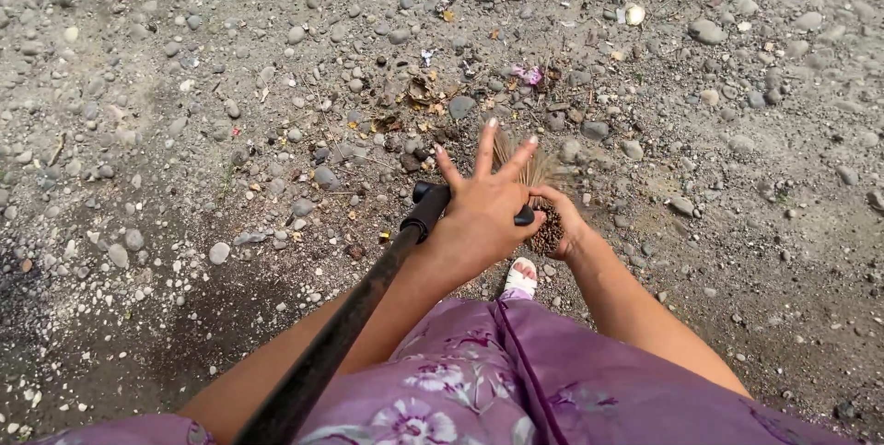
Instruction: Sweep debris and dirt off a rocky outdoor ground using a bundle broom.
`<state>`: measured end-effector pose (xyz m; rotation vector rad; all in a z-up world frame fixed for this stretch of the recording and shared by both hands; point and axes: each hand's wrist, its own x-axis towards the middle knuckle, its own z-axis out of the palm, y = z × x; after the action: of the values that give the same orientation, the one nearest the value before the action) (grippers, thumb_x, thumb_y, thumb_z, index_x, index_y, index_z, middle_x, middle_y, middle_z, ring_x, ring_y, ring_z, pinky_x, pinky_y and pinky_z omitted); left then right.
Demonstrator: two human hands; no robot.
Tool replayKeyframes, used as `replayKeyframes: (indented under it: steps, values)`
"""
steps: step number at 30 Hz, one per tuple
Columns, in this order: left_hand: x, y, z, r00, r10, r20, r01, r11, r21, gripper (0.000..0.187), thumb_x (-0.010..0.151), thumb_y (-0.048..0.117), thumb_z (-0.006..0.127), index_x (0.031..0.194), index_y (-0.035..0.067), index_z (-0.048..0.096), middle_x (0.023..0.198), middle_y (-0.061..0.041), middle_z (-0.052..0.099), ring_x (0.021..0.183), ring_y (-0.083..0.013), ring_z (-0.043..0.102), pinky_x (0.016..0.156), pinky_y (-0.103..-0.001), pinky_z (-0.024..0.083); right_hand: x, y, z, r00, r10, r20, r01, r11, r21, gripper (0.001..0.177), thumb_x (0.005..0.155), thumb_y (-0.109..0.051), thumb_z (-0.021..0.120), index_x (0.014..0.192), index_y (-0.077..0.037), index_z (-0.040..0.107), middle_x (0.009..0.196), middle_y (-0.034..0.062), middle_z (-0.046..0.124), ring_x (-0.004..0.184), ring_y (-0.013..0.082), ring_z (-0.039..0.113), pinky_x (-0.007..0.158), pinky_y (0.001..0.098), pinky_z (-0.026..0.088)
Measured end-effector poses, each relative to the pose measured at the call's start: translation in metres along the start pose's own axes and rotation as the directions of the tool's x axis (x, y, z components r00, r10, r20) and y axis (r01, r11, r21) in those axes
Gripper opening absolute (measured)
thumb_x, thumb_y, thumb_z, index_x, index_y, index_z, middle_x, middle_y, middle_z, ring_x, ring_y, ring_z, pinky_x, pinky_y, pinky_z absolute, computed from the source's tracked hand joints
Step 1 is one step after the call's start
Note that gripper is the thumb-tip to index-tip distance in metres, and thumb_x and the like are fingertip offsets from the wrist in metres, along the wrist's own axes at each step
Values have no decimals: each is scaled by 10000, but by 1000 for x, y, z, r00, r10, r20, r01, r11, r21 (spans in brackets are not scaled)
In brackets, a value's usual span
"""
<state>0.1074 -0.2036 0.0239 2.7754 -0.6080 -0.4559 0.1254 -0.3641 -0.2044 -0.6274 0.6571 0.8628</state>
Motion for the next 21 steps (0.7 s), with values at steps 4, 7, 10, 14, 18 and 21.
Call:
replayKeyframes:
  steps: [4, 7, 10, 14, 18, 21]
  values:
    - [10, 4, -7, 985, -84, 154, 76, 995, 57, 359, 893, 473, 667, 990, 152, 794, 1702, 23, 174, 1553, -451, -72, 1048, -910, -45, -36, -8, 47, 979, 27, 201, -67, 978, 199, 437, 886, -283, 512, 1219, -27, 633, 1106, 174, 759, 942, 286, 773, 878, 433, 638]
    - [19, 3, -5, 981, -136, 139, 133, 991, 31, 404, 859, 496, 661, 1120, 201, 750, 1647, 1, 197, 1512, -474, -76, 1019, -920, -46, -20, -22, 31, 957, 14, 291, -44, 994, 98, 445, 932, -313, 566, 1249, -5, 610, 1074, 169, 740, 900, 284, 754, 821, 420, 639]
    - [18, 2, -19, 948, -246, 203, 244, 969, 36, 405, 881, 520, 637, 1114, 211, 757, 1662, 23, 193, 1521, -497, -101, 1053, -901, -51, -19, -38, 29, 956, 93, 279, -29, 974, -223, 416, 958, -358, 659, 1197, -23, 594, 934, 124, 726, 701, 247, 705, 621, 386, 617]
    - [25, -10, -21, 924, -293, 247, 284, 956, 72, 441, 944, 533, 599, 985, 129, 773, 1695, -25, 161, 1530, -517, -115, 1043, -907, -48, -51, -75, 18, 951, -289, -109, 290, 957, -4, 407, 906, -285, 686, 1232, -76, 561, 926, 150, 691, 686, 219, 673, 591, 311, 577]
    - [37, -17, -25, 909, -315, 272, 316, 948, 42, 463, 946, 526, 587, 846, 116, 778, 1701, -28, 127, 1527, -521, -135, 1055, -892, -80, -58, -129, -27, 856, -387, -342, 408, 913, -12, 412, 915, -414, 600, 1164, -87, 581, 948, 108, 648, 671, 220, 658, 544, 347, 560]
    - [49, -16, -33, 930, -289, 228, 282, 957, 63, 430, 949, 502, 590, 941, 115, 776, 1710, -23, 152, 1543, -511, -85, 1043, -912, -28, -31, -156, -54, 790, -379, -481, 443, 896, 21, 400, 912, -398, 523, 1162, -94, 599, 1014, 114, 706, 763, 212, 679, 638, 369, 605]
